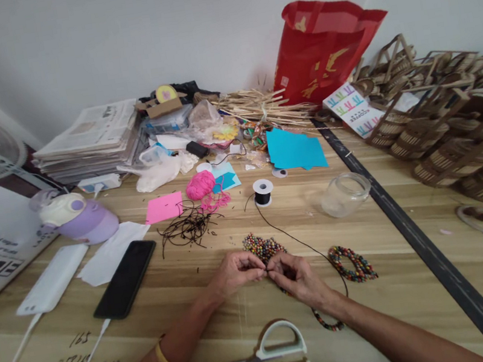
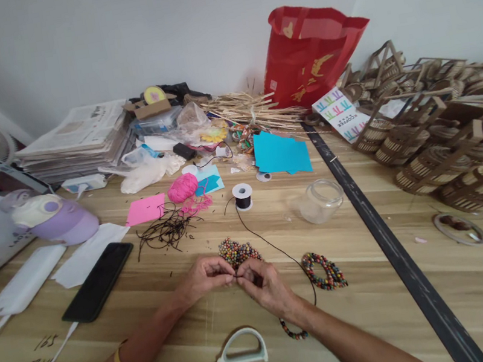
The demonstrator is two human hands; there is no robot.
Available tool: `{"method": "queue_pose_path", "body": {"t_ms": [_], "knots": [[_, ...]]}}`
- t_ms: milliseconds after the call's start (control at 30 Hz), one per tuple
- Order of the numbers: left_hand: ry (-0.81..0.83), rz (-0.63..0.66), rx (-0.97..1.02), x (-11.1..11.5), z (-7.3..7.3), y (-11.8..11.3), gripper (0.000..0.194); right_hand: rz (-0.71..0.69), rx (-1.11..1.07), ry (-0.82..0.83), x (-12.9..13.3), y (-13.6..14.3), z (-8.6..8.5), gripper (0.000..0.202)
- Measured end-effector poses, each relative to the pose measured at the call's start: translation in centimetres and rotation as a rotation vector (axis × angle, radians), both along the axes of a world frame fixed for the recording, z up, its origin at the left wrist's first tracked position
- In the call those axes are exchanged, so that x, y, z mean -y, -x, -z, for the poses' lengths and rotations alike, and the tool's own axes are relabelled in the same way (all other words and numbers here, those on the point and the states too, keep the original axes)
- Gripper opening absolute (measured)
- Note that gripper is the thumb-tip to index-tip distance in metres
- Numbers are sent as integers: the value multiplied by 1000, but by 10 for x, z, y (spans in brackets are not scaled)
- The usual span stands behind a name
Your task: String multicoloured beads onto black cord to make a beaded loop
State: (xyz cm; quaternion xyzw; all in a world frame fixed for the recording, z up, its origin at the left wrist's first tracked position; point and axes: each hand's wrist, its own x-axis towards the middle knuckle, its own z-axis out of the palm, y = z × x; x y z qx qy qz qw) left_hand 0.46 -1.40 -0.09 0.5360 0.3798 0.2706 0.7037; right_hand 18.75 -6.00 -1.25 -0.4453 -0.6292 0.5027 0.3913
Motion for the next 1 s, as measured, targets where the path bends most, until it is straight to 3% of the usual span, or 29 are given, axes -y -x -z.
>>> {"method": "queue_pose_path", "body": {"t_ms": [700,1000], "knots": [[0,9,7,-2,5,1,32,14,33,-61,-1,-1,-3,28],[-12,-3,-22,0,-2,1,31,19,18,-47,0,-2,-5,27]]}}
